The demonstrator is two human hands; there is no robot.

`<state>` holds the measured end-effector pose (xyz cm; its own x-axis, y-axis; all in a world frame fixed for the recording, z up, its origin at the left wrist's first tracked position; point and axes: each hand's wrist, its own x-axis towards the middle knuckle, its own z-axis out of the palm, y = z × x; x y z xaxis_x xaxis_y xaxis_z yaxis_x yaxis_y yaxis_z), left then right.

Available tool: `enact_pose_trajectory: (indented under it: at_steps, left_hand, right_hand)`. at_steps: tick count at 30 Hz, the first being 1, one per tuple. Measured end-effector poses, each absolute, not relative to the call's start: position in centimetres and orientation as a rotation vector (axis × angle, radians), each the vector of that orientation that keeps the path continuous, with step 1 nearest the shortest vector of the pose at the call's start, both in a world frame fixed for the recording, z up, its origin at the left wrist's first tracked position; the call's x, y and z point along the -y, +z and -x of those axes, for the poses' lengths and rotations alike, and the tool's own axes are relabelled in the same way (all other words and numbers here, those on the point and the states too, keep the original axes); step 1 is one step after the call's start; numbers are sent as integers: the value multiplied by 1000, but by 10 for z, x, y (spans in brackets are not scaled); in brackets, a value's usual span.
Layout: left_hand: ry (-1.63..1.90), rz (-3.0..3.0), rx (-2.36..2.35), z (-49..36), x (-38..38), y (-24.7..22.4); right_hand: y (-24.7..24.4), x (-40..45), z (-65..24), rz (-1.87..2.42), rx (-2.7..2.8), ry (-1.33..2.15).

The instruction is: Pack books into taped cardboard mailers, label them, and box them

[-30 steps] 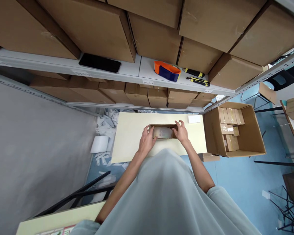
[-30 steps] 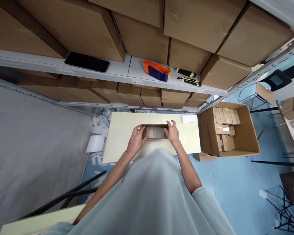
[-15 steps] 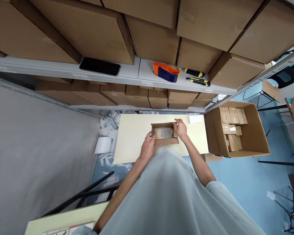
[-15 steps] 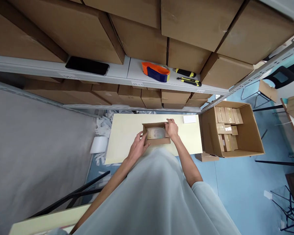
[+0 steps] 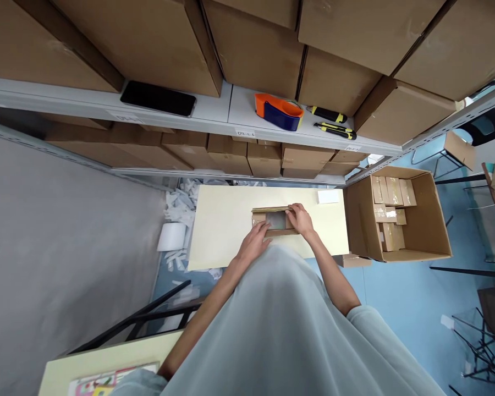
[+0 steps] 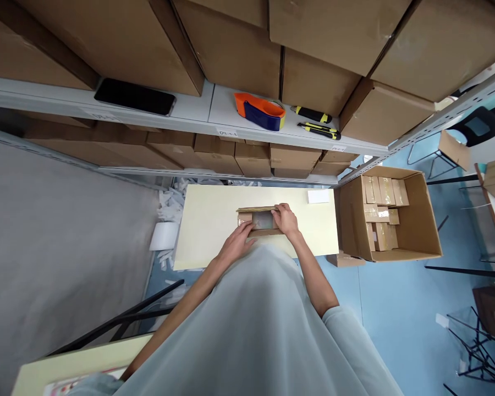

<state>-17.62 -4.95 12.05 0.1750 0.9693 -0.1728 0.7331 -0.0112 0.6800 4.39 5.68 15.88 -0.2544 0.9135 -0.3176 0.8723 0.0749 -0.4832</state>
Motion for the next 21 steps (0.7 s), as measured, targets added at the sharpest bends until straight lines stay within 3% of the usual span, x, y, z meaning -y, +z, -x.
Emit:
enact_pose_trajectory:
  at_steps: [8,14,21]
  left_hand:
    - [546,-1679,-1967,195,39,135]
    - [461,-1660,-1965,199,24,125]
    - [515,-1427,-2012,195,13,115]
  right_hand:
    - [146,-33,-70,1898,2128,876]
    - [137,-29,-77,1842,2081,1057]
    - [135,-37,-65,2016,1994,1038]
